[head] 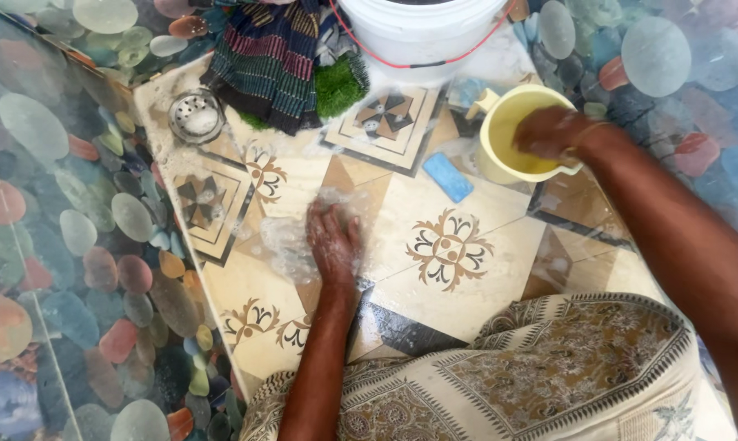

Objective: The person scrubs a patterned rug on a tiled floor by hand using a cleaning block and water from a bucket and mug. They flip the rug over to scrub both sides and splash water on the surface.

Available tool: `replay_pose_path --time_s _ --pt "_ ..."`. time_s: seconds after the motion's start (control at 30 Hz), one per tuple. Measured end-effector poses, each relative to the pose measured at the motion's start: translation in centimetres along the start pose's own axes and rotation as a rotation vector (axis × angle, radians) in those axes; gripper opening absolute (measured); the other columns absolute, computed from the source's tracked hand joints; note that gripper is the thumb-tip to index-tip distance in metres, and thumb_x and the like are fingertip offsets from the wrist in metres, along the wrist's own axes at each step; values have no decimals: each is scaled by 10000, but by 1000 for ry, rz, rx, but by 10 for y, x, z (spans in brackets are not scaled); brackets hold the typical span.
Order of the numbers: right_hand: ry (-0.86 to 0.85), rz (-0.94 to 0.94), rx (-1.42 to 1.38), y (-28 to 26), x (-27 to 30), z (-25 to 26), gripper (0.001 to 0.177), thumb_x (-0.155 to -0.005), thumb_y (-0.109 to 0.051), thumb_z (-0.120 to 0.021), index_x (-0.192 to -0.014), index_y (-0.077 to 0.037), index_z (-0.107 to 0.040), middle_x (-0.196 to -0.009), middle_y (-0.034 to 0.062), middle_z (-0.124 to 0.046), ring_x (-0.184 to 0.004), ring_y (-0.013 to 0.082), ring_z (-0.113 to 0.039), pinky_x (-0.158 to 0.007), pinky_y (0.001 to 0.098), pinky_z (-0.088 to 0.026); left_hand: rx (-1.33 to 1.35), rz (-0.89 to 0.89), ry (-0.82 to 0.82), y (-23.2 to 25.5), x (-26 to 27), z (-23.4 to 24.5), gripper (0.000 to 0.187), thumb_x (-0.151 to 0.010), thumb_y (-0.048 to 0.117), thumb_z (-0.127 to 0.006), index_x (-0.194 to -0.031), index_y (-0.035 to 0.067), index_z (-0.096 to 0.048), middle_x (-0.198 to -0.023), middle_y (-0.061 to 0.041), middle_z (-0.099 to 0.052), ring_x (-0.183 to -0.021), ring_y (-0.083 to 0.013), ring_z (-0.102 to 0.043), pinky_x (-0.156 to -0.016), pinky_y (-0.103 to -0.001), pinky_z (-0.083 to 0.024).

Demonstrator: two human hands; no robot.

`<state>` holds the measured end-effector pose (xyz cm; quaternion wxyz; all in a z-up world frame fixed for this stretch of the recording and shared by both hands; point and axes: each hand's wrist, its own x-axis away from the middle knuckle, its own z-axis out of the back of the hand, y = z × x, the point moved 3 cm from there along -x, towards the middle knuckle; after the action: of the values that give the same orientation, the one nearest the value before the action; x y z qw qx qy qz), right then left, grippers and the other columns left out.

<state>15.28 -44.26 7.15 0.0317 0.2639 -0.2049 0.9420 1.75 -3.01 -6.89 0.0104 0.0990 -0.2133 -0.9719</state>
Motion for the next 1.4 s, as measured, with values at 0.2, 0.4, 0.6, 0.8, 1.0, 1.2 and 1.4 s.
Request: replay_pose_path --time_s 0.2,0.4,0.6,0.8,1.0,1.2,1.4 --pt "-119 13 122 -13 -39 -35 280 -1006 -208 -594 -1215 -73 -723 -1211 160 -760 -1066 251 -749 -949 410 -590 -87 -183 -42 -21 29 -4 590 -1075 413 -477 -1446 -40 -548 -1598 -266 -393 -1477 -437 -386 -1236 -557 -263" --pt "-113 5 -34 -20 -24 -11 344 -1002 -226 -534 -1235 -43 -710 -1215 188 -760 -1070 285 -763 -950 423 -586 162 -77 -51 -24 38 1 385 -1087 315 -530 -1280 3 -648 -1560 -217 -485 -1460 -399 -458 -1222 -503 -396" --pt "-362 26 -853 -75 39 -23 411 -999 -243 -474 -1256 -13 -696 -1220 216 -761 -1074 320 -778 -951 435 -581 245 -126 -68 4 39 -6 327 -1030 232 -608 -1242 -13 -652 -1542 -246 -498 -1425 -410 -469 -1209 -516 -382" --pt "-493 94 -882 -194 68 -125 320 -981 -129 -583 -1258 -14 -694 -1129 180 -767 -898 198 -780 -788 306 -638 635 -282 73 23 39 -63 304 -1021 154 -604 -1272 -11 -656 -1438 -202 -599 -1282 -292 -596 -1016 -393 -508" --pt "-134 26 -534 -153 50 -129 353 -1034 -342 -530 -1189 -109 -745 -854 136 -737 -484 152 -468 -446 311 -485 770 -4 182 -36 28 -70 167 -1088 129 -597 -1123 10 -709 -1179 -126 -714 -986 -137 -713 -787 -199 -600" --pt "519 713 130 -14 16 -44 200 -1131 -114 -551 -1159 -23 -727 -1036 101 -716 -927 192 -673 -857 303 -556 415 367 -212 -25 26 3 319 -1050 287 -505 -1061 35 -701 -1090 -127 -723 -1000 -191 -695 -936 -302 -566" --pt "-76 -147 -47 28 -11 -55 332 -1055 -316 -568 -1192 -49 -708 -1176 175 -710 -1039 324 -684 -912 447 -544 45 -974 -568 73 82 20 808 -986 665 -410 -1499 41 -401 -1611 -217 -338 -1477 -338 -327 -1208 -468 -204"
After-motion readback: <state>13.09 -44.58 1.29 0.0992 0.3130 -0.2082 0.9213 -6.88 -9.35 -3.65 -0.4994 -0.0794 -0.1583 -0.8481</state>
